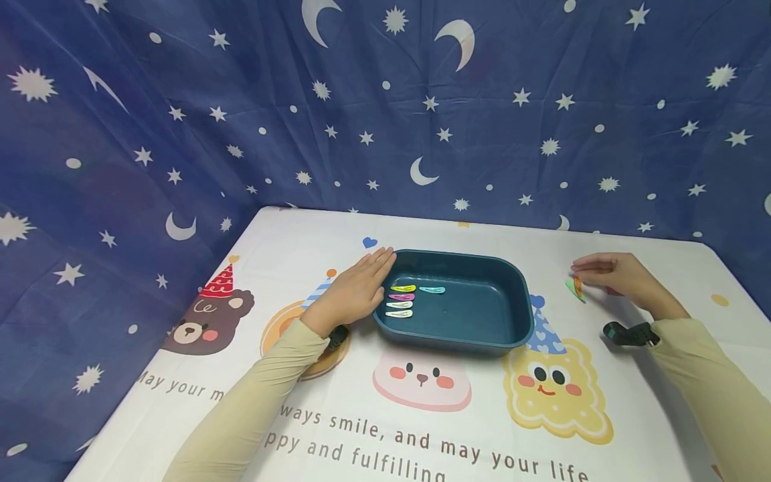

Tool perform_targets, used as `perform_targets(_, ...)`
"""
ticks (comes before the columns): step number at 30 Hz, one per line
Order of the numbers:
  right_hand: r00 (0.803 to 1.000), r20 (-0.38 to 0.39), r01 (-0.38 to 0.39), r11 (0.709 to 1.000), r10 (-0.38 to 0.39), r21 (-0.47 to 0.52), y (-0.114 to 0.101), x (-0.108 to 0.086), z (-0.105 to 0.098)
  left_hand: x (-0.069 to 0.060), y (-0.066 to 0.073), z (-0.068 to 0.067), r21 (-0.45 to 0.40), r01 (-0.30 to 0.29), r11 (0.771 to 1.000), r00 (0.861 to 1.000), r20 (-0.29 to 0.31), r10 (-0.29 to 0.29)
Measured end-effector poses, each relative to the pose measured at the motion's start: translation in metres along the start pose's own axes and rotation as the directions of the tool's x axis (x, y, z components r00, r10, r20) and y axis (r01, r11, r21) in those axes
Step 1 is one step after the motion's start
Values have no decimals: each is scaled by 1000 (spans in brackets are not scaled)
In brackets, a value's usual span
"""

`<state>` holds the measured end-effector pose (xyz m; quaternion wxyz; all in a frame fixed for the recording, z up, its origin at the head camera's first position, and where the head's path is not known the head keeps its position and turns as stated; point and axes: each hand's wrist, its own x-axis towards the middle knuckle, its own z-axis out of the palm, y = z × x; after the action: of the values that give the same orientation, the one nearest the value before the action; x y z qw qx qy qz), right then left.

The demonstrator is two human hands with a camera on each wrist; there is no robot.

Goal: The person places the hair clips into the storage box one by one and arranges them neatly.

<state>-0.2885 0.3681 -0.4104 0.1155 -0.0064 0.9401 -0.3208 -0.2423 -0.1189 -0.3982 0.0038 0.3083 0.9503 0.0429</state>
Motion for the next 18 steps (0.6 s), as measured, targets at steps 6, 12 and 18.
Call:
perform_targets(6, 999, 31, 41, 999, -40, -22, -3, 5, 3, 0, 0, 1, 5, -4, 1000, 1000, -9, 4)
perform_targets(12, 998, 54, 15, 999, -13, -41, -4, 4, 2, 0, 0, 1, 1, -3, 1000, 1000, -4, 3)
perform_targets(18, 999, 53, 12, 997, -8, -73, 2, 1, 0, 0, -1, 1, 5, 3, 1000, 1000, -2, -3)
